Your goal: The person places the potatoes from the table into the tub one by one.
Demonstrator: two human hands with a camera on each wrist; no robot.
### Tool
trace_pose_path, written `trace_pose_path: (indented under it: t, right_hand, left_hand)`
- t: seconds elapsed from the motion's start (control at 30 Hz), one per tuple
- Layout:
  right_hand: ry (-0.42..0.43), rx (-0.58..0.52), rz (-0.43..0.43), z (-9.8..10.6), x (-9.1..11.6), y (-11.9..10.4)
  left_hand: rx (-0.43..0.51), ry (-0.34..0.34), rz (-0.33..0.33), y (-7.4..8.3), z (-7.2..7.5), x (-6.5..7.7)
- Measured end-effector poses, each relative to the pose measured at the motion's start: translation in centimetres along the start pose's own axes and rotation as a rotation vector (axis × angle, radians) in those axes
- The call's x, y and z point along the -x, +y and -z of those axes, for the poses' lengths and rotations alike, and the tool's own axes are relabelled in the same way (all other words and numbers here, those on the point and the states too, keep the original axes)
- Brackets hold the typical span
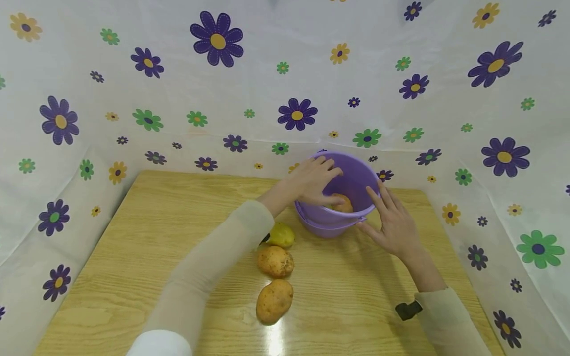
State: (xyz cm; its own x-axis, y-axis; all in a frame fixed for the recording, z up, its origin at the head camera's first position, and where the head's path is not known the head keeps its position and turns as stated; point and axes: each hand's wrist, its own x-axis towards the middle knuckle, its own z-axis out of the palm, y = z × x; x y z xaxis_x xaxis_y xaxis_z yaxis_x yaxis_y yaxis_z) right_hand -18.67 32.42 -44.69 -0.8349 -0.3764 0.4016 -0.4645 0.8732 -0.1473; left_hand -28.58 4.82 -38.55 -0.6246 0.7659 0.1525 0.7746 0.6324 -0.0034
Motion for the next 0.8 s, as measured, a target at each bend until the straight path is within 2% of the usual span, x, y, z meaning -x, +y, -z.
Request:
trace_pose_path:
  t: [0.2, 0.5, 0.8]
  right_hand:
    - [0.006, -0.006, 0.003, 0.0, 0.0, 0.0]
    - [0.000, -0.007, 0.003, -0.2, -0.1, 0.0]
    - [0.021, -0.020, 0.002, -0.2, 0.1, 0.1]
  left_hand:
    - [0.019, 0.024, -0.023, -0.2, -0.1, 0.7]
    - [0.050, 0.006, 0.013, -0.8, -0.2, 1.8]
    - [0.043, 0.044, -0.011, -1.7, -0.1, 3.2]
